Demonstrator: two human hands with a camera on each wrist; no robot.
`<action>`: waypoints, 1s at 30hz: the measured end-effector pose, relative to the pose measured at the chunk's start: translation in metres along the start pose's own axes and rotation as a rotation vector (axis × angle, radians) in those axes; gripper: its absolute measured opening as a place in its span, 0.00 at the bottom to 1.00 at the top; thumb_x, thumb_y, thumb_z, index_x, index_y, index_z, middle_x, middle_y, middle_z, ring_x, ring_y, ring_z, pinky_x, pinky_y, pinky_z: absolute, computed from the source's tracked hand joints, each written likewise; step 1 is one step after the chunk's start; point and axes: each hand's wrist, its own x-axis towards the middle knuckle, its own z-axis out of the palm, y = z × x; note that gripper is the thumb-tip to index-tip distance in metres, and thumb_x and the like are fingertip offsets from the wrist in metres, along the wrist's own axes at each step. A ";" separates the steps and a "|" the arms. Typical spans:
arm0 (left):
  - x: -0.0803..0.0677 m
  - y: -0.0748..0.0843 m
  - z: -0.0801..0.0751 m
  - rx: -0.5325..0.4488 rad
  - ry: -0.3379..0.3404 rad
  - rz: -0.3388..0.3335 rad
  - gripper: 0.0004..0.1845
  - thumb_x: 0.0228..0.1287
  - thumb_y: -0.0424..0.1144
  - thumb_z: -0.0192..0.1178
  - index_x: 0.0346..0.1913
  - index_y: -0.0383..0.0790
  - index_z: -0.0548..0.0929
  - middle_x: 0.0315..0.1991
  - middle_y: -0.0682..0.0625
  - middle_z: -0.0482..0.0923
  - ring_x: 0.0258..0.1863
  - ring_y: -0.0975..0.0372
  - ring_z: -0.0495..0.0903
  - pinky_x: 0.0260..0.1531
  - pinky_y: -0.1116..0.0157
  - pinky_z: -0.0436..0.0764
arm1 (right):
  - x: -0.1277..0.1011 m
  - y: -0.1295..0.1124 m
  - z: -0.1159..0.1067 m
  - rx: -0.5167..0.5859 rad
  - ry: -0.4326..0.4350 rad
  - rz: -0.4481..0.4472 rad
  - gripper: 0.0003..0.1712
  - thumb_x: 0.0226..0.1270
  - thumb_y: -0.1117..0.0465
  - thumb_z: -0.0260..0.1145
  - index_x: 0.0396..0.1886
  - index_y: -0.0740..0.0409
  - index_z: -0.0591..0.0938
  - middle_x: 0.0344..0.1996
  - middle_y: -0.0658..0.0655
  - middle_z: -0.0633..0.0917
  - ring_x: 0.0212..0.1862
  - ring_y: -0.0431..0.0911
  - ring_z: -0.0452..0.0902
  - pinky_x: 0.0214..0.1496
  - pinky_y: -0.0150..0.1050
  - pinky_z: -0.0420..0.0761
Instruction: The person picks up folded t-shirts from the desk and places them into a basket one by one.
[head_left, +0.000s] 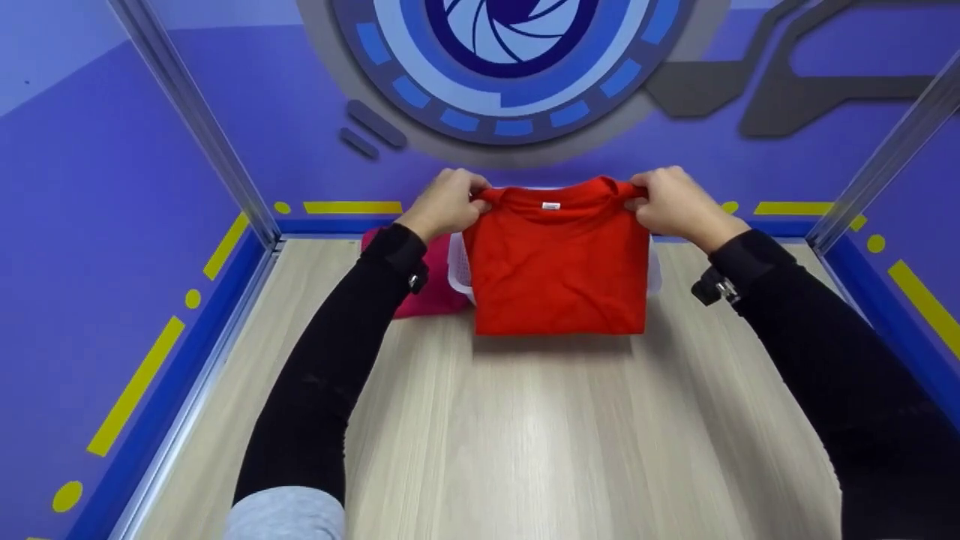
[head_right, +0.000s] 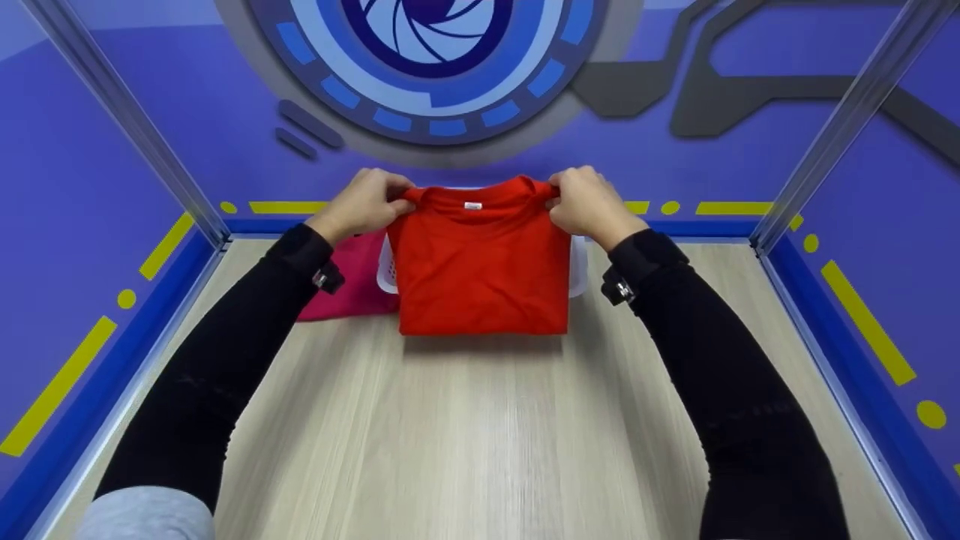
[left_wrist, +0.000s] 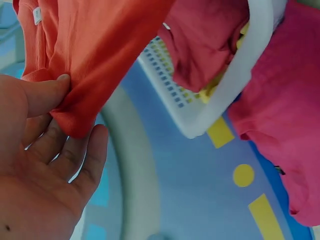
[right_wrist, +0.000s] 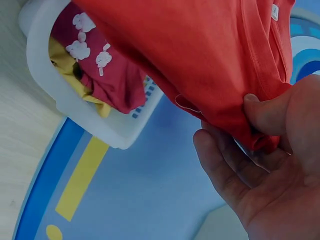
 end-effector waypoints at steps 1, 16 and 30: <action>0.002 -0.002 0.003 0.005 0.002 -0.016 0.10 0.79 0.36 0.65 0.55 0.44 0.93 0.50 0.46 0.91 0.50 0.55 0.85 0.58 0.57 0.84 | 0.003 0.002 0.003 -0.003 -0.004 0.007 0.13 0.75 0.67 0.63 0.27 0.57 0.75 0.22 0.53 0.68 0.30 0.53 0.67 0.36 0.45 0.67; 0.030 -0.022 0.036 0.086 -0.029 -0.127 0.15 0.77 0.38 0.65 0.61 0.43 0.92 0.59 0.44 0.90 0.57 0.52 0.86 0.66 0.53 0.83 | 0.027 0.025 0.049 0.007 -0.091 0.110 0.06 0.71 0.66 0.63 0.35 0.65 0.83 0.34 0.66 0.85 0.42 0.61 0.77 0.47 0.53 0.77; 0.039 -0.025 0.062 0.154 -0.018 -0.172 0.12 0.75 0.33 0.61 0.52 0.43 0.93 0.57 0.42 0.90 0.50 0.51 0.84 0.56 0.54 0.82 | 0.033 0.036 0.073 0.023 -0.140 0.139 0.09 0.73 0.67 0.60 0.43 0.68 0.84 0.40 0.71 0.86 0.44 0.62 0.77 0.52 0.56 0.78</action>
